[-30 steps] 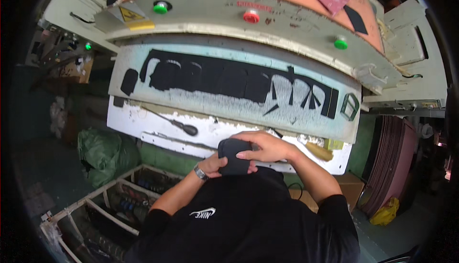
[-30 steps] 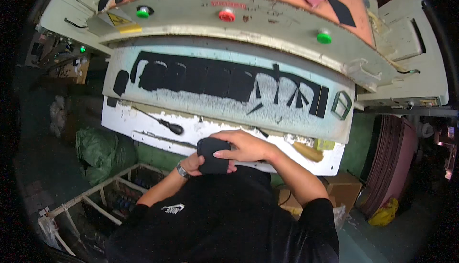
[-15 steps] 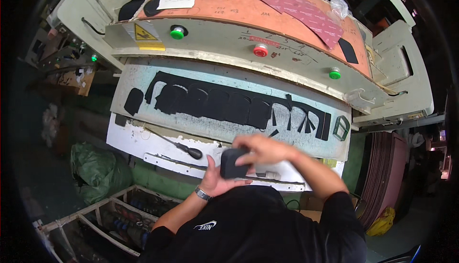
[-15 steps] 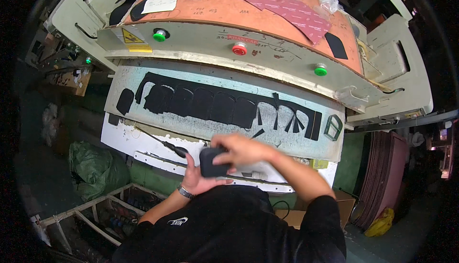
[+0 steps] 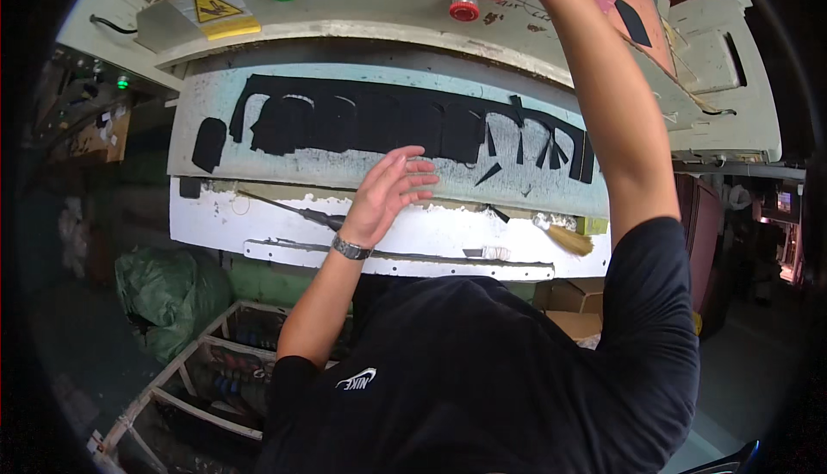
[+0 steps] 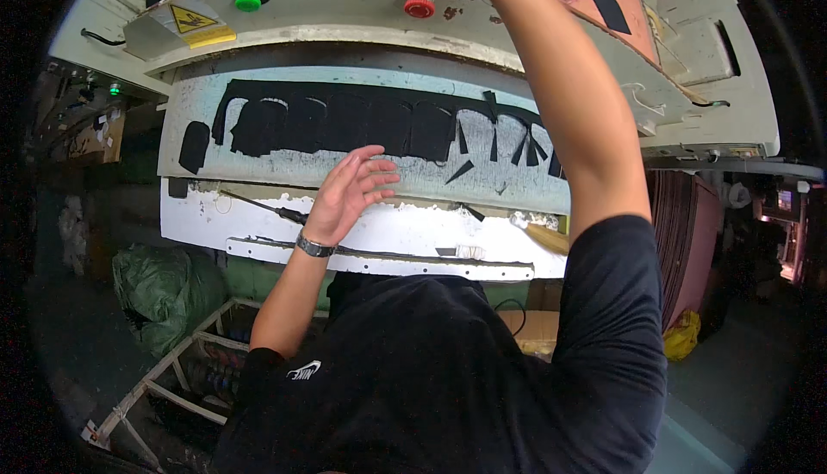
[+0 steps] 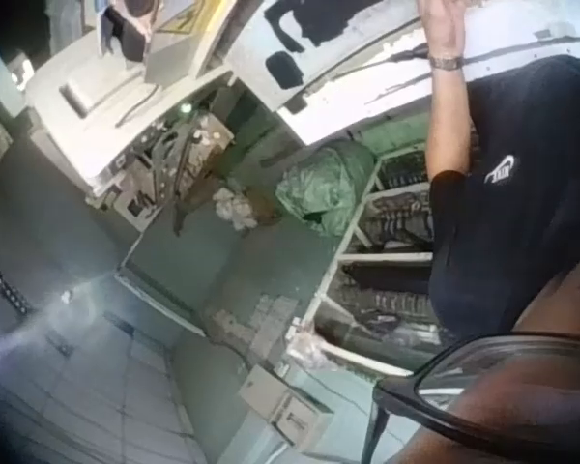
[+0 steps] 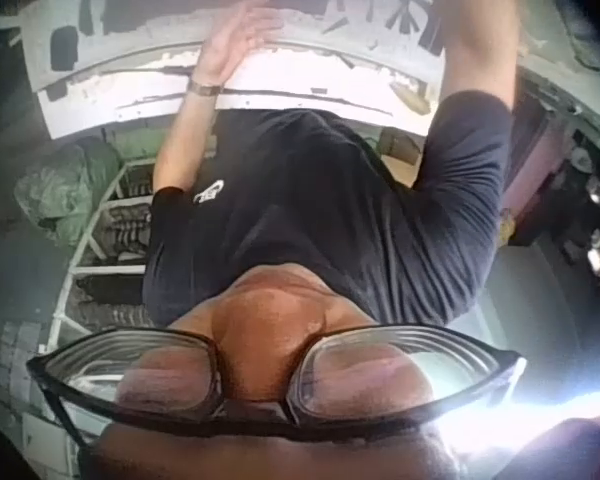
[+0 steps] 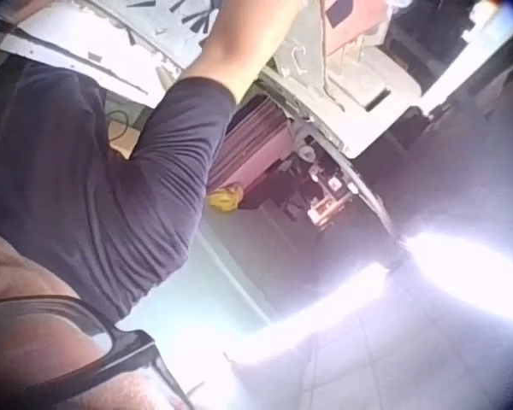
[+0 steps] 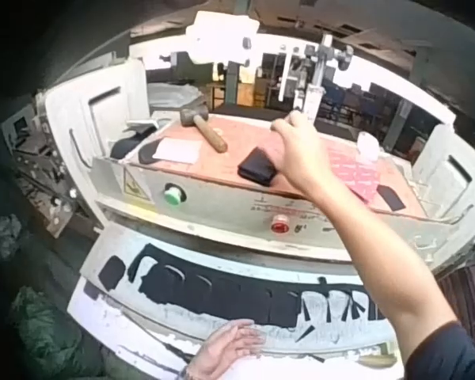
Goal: Using a hydraulic cutting press and metal dies to cut shoe upper components from a black material sheet.
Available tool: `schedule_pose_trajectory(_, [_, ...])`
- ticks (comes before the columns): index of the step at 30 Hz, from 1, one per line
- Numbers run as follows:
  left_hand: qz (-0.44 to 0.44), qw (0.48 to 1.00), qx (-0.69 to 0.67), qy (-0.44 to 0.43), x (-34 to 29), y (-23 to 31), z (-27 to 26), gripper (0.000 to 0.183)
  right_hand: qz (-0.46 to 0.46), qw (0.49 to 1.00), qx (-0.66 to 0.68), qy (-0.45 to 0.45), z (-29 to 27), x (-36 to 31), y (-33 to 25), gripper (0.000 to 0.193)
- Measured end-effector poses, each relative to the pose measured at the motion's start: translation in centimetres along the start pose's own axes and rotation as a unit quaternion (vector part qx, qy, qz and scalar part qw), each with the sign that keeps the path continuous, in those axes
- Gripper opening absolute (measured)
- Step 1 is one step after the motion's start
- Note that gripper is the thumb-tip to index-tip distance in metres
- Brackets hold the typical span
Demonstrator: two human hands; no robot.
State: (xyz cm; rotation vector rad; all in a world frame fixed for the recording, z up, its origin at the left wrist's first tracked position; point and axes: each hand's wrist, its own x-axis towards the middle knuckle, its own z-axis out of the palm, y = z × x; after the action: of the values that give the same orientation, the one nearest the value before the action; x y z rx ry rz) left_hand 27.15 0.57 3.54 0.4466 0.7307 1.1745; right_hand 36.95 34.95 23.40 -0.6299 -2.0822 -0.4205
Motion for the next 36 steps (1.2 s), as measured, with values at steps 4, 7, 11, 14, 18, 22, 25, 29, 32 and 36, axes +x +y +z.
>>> schedule_pose_trajectory(4, [0.023,0.999,0.032,0.038,2.5,0.7,-1.0,0.042,-0.019,0.957,0.123,-0.263,-6.5,-15.1,-7.4,0.043])
schedule_pose_trajectory(7, [0.032,0.995,0.089,0.025,7.6,1.1,0.4,0.043,0.084,0.884,0.145,-0.437,-8.8,-26.0,-9.3,0.048])
schedule_pose_trajectory(11, [-0.019,0.98,0.195,0.042,13.5,1.5,1.9,0.05,0.063,0.914,0.136,-0.376,-8.6,-30.4,-8.0,0.05])
schedule_pose_trajectory(14, [-0.061,0.959,0.264,0.078,15.3,1.8,1.2,0.053,0.012,0.935,0.125,-0.332,-8.1,-31.8,-7.0,0.046])
schedule_pose_trajectory(18, [-0.053,0.961,0.252,0.102,15.1,1.1,1.7,0.053,0.307,0.886,0.126,-0.325,-9.1,-32.4,-4.2,0.03])
schedule_pose_trajectory(22, [-0.014,0.955,0.263,0.137,15.2,-0.2,3.0,0.05,0.389,0.863,0.138,-0.29,-9.8,-32.5,-3.8,0.027])
schedule_pose_trajectory(25, [-0.082,0.914,0.361,0.164,14.7,0.5,3.9,0.049,0.217,0.934,0.159,-0.236,-9.8,-33.0,-5.5,0.026])
schedule_pose_trajectory(29, [0.065,0.766,0.608,0.197,12.4,-0.6,4.8,0.046,0.134,0.901,0.179,-0.372,-11.3,-31.9,-7.5,0.036])
schedule_pose_trajectory(32, [0.064,0.761,0.625,0.162,11.8,-1.1,4.3,0.043,0.227,0.886,0.224,-0.338,-9.7,-31.2,-5.9,0.039])
schedule_pose_trajectory(36, [0.032,0.782,0.608,0.132,12.3,-2.2,4.0,0.039,0.226,0.837,0.156,-0.473,-7.5,-28.5,-5.2,0.055])
